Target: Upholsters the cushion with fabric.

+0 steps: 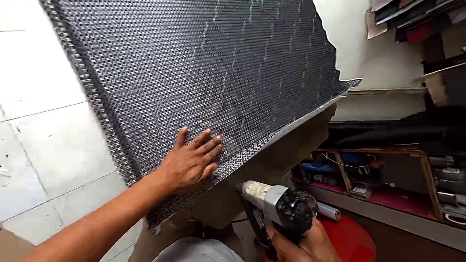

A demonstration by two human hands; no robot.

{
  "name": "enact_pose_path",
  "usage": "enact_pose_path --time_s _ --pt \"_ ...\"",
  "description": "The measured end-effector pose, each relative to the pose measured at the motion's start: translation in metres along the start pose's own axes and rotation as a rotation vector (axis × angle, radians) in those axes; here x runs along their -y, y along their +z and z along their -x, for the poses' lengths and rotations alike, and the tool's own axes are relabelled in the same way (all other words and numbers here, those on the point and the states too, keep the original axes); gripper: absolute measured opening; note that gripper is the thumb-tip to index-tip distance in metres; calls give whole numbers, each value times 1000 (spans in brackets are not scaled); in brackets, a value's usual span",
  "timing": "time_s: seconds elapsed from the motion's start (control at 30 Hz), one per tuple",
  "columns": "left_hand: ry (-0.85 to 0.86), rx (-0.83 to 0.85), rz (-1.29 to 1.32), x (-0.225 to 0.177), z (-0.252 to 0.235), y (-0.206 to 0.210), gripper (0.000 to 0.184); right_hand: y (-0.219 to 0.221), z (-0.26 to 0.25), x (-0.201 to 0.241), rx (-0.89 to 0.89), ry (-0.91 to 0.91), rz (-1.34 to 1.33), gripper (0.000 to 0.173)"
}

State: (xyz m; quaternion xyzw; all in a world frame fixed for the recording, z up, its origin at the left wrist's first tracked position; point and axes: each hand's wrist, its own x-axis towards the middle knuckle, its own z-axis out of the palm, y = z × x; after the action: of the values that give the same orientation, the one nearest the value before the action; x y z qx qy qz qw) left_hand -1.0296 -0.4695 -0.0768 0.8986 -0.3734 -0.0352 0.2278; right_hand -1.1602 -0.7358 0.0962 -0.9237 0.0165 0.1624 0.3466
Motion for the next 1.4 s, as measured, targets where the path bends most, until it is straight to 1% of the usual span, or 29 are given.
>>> enact_pose_path --time_s 0.07,0.1,0.17,0.23,0.27,0.33,0.43,0.53,0.6,0.67,0.73,0.8,0.83,0.87,0.9,0.93,1.0,1.07,1.1,1.13,1.23,1.3,1.4 --pt "0 -65 -21 5 -59 14 60 -28 -5 -24 -77 55 -41 23" --pt "-9 -67 -31 2 -91 21 59 -40 -10 -35 -131 76 -55 22" --pt "-19 -52 -26 -14 -148 34 57 -62 -25 -53 -222 85 -83 22" --pt "10 -20 20 -37 -182 47 57 -83 -42 -69 -268 56 -131 24" --pt "20 -2 41 -47 -188 50 58 -94 -51 -79 -265 27 -165 25" --pt "23 38 55 -60 -184 49 59 -109 -71 -101 -232 -24 -193 26" --pt "-39 69 37 -76 -173 48 54 -121 -95 -127 -103 -74 -146 22" --pt "-79 93 21 -88 -167 49 54 -122 -111 -140 -8 -144 -64 18" --pt "-94 104 3 -95 -161 50 56 -120 -114 -146 10 -189 1 19" --pt "-92 111 -3 -98 -156 51 56 -117 -115 -150 -14 -251 44 20" --pt "-62 118 60 -96 -148 49 57 -120 -115 -151 -12 -291 74 21" --pt "-30 79 246 -85 -148 43 58 -135 -111 -156 19 -262 71 23" --pt "-18 10 323 -75 -156 40 59 -147 -110 -162 37 -223 43 24" --pt "-3 -52 331 -66 -171 38 58 -159 -107 -169 54 -161 0 23" --pt "8 -85 283 -60 -191 39 56 -170 -103 -177 62 -92 -37 24" --pt "7 -73 207 -56 -216 44 55 -180 -100 -182 47 -22 -55 24" --pt "16 -7 83 -65 -271 59 59 -195 -101 -185 -50 84 -73 24" --pt "61 28 150 -94 -314 74 63 -208 -108 -184 -174 129 -106 26" --pt "93 89 196 -108 -325 79 66 -215 -111 -182 -209 139 -127 28" --pt "118 129 230 -117 -327 83 66 -221 -115 -180 -237 142 -137 27" --pt "197 133 238 -117 -311 84 60 -233 -136 -181 -248 157 -139 22" --pt "228 86 229 -116 -296 86 50 -236 -150 -189 -189 183 -134 23" --pt "253 17 224 -116 -288 88 45 -232 -168 -203 -91 225 -81 21"
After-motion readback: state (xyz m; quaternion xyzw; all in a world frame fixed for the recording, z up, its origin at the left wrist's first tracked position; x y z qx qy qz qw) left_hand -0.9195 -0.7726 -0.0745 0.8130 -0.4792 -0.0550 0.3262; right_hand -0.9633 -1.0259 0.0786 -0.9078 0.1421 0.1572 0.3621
